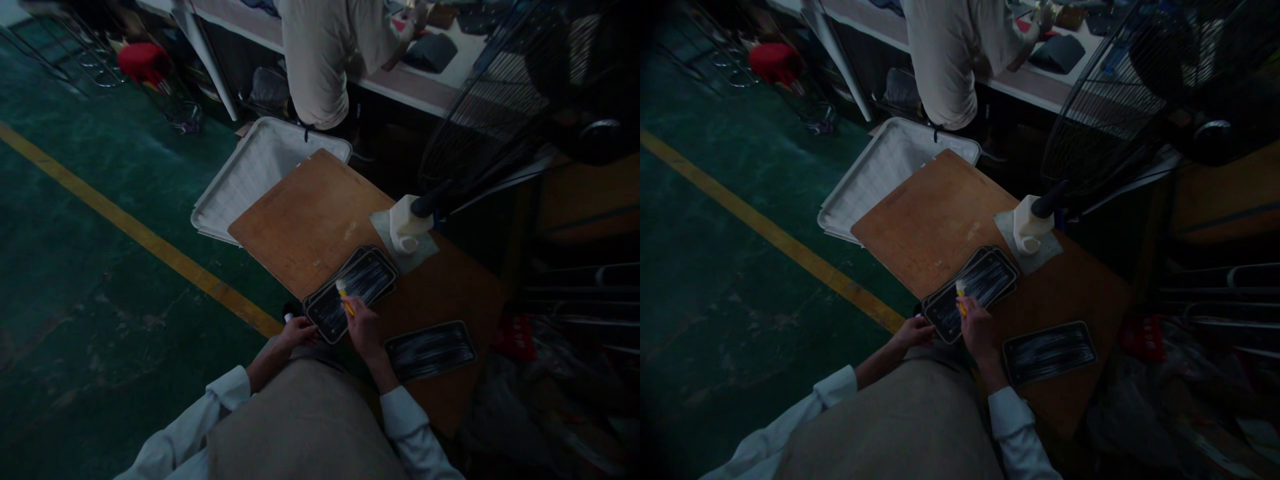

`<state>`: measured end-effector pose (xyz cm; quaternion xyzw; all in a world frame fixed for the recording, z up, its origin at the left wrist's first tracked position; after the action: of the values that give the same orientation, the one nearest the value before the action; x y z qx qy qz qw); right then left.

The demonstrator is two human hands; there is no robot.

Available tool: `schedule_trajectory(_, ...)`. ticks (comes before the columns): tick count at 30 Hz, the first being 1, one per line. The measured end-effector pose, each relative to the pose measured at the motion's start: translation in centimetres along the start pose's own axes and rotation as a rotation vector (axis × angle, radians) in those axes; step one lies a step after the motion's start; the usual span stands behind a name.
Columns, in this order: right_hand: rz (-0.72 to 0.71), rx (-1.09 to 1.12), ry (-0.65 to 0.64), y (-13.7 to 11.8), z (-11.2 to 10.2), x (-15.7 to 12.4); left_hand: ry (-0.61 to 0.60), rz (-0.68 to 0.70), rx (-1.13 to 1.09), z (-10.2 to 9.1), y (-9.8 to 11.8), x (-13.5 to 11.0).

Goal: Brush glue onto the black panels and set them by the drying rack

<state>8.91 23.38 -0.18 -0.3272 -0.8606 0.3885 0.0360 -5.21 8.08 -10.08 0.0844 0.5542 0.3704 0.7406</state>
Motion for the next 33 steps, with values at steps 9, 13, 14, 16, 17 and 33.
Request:
schedule_trajectory(9, 0.104, 0.45, 0.004, -3.2, 1.3, -4.4, -0.017, 0.02, -0.012, 0.2, 0.6, -0.4)
schedule_trajectory(13, 0.147, 0.42, 0.099, -2.2, 0.5, -4.4, -0.034, 0.004, -0.001, 0.5, 0.9, -0.6)
schedule_trajectory(14, 0.145, 0.44, 0.067, -2.3, 0.5, -4.5, -0.03, 0.004, 0.001, 0.6, 0.9, -0.6)
schedule_trajectory(16, 0.159, 0.521, -0.007, -2.2, 0.2, -4.8, -0.025, 0.006, 0.0, 0.6, 0.8, -0.5)
schedule_trajectory(17, 0.174, 0.575, -0.017, -1.8, -0.3, -4.8, -0.022, 0.005, -0.004, 0.6, 0.7, -0.3)
schedule_trajectory(33, 0.223, 0.225, 0.434, 14.7, -19.7, 4.5, 0.055, 0.006, -0.049, 0.7, 0.8, 0.9)
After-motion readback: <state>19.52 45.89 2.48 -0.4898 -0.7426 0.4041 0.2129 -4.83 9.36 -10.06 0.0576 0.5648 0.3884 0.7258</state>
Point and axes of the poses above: each hand's wrist, its own x-axis towards the middle knuckle, its own z-axis out of the palm, y = z × x, the point moved 3 cm from there along x, towards the middle knuckle, and after that the axes turned 15 degrees about -y, right-handed, at the moved point
